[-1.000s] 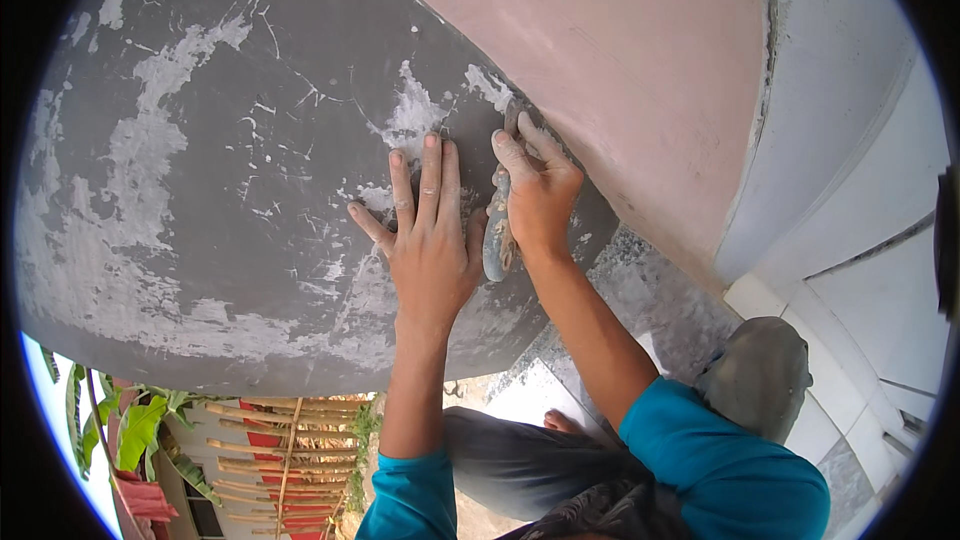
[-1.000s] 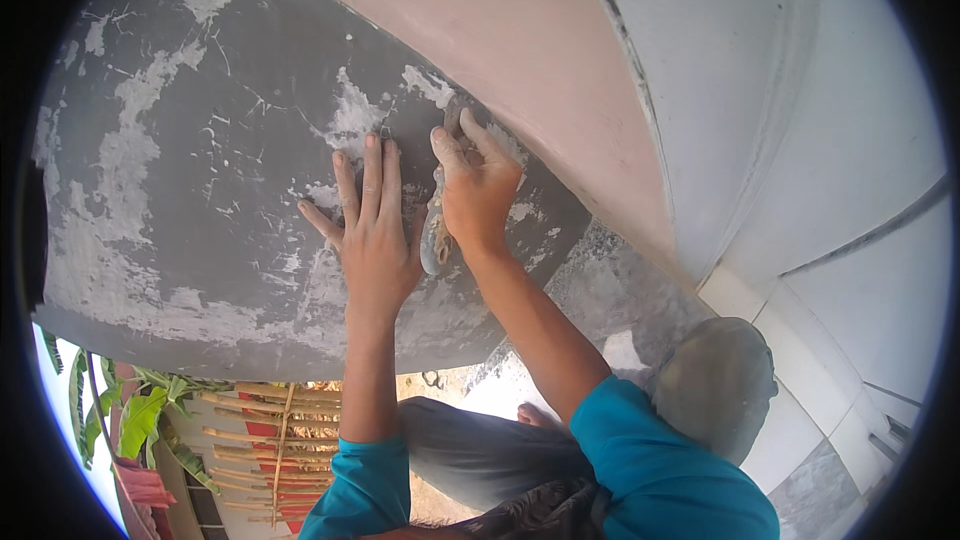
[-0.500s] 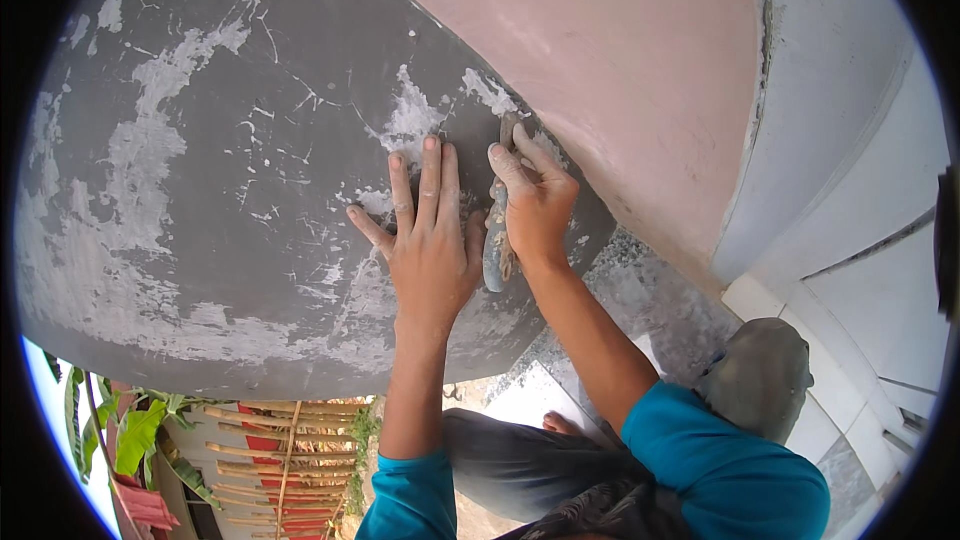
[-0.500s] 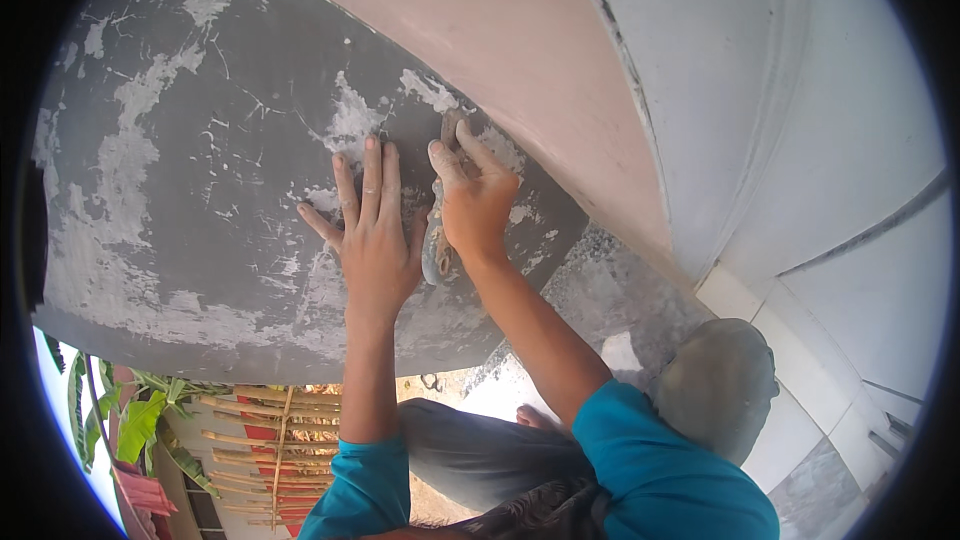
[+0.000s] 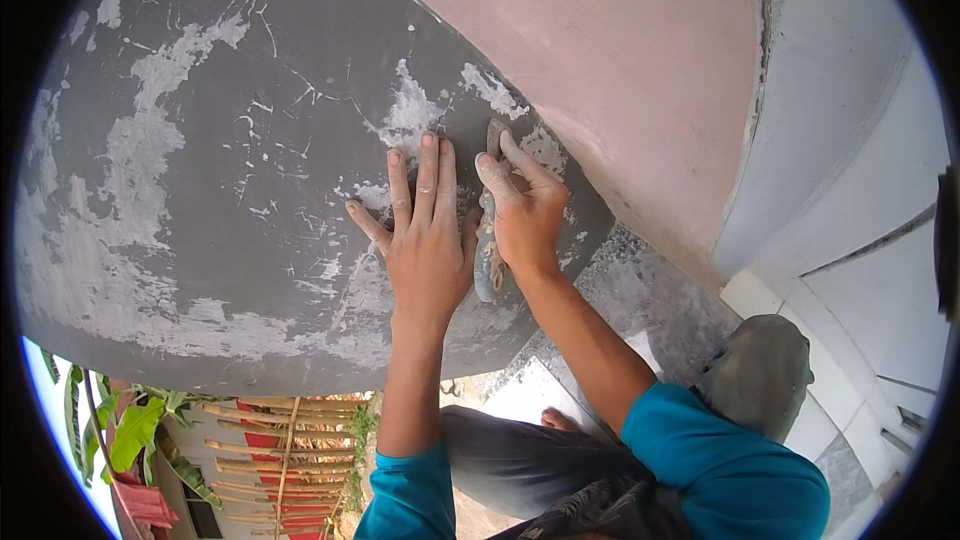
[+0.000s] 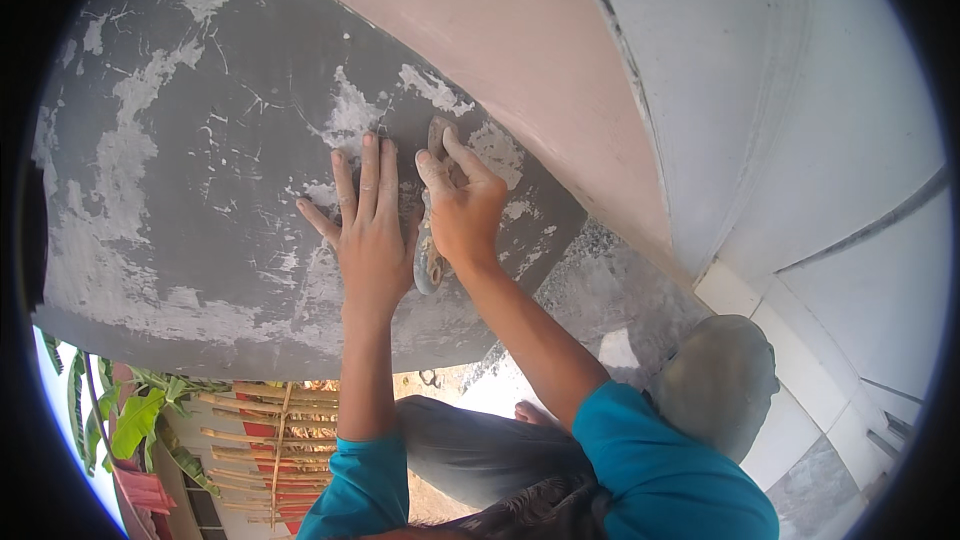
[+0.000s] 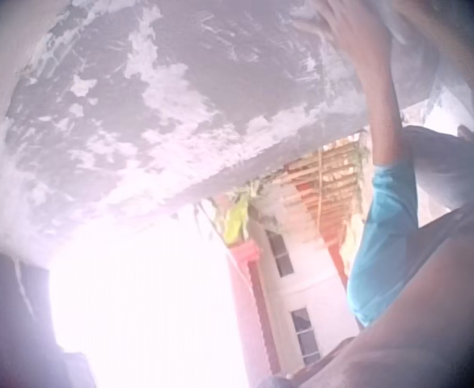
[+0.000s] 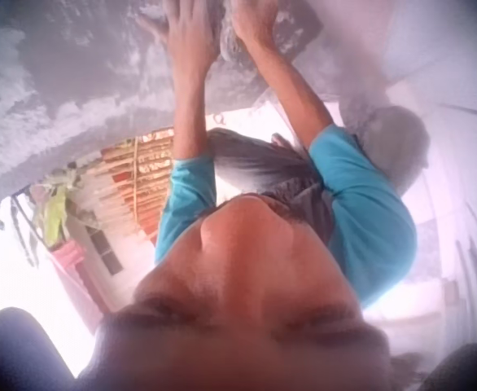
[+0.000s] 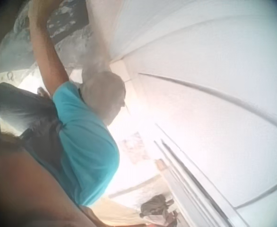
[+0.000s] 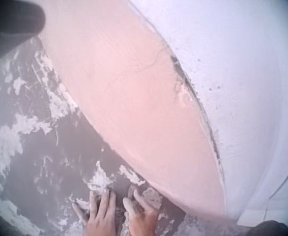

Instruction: The person uses a trowel to apply and smooth plaster on a wall. They repeatedly spread the material across the surface, blending it into the existing layer.

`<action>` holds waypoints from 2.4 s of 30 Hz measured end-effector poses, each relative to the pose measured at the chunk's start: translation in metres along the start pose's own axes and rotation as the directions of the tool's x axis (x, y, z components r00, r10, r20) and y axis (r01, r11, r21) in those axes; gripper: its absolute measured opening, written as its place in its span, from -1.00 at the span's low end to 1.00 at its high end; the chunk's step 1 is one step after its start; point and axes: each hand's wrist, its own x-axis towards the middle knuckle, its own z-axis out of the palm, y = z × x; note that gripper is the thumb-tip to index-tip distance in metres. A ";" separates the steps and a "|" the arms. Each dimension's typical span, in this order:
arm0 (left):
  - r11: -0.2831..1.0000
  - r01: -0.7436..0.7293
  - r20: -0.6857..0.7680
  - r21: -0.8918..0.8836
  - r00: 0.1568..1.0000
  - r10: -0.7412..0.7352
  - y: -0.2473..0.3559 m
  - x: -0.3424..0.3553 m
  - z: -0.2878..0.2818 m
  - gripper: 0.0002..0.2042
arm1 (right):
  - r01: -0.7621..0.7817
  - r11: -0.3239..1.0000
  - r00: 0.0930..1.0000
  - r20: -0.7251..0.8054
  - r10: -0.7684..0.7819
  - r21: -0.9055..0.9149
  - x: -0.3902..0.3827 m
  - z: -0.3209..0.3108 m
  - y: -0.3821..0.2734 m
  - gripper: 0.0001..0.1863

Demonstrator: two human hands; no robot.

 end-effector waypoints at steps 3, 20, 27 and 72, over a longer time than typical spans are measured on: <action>1.000 0.008 0.006 -0.022 1.000 -0.008 0.000 -0.001 -0.001 -0.22 | 0.028 0.999 0.999 -0.033 -0.030 -0.047 -0.005 0.001 0.004 -0.40; 0.998 -0.028 0.006 -0.056 1.000 0.029 0.000 -0.002 -0.002 -0.17 | 0.004 1.000 0.991 -0.133 -0.001 0.026 0.009 -0.008 0.008 -0.50; 0.999 -0.009 0.056 -0.049 0.998 0.012 -0.003 -0.003 -0.003 -0.17 | -0.149 0.989 0.984 -0.099 0.149 0.011 0.006 -0.011 0.003 -0.46; 0.987 -0.009 -0.083 -0.161 0.997 -0.005 0.008 0.004 0.013 -0.19 | 0.512 -0.008 0.649 0.392 -0.652 -0.859 0.041 -0.039 -0.002 -0.83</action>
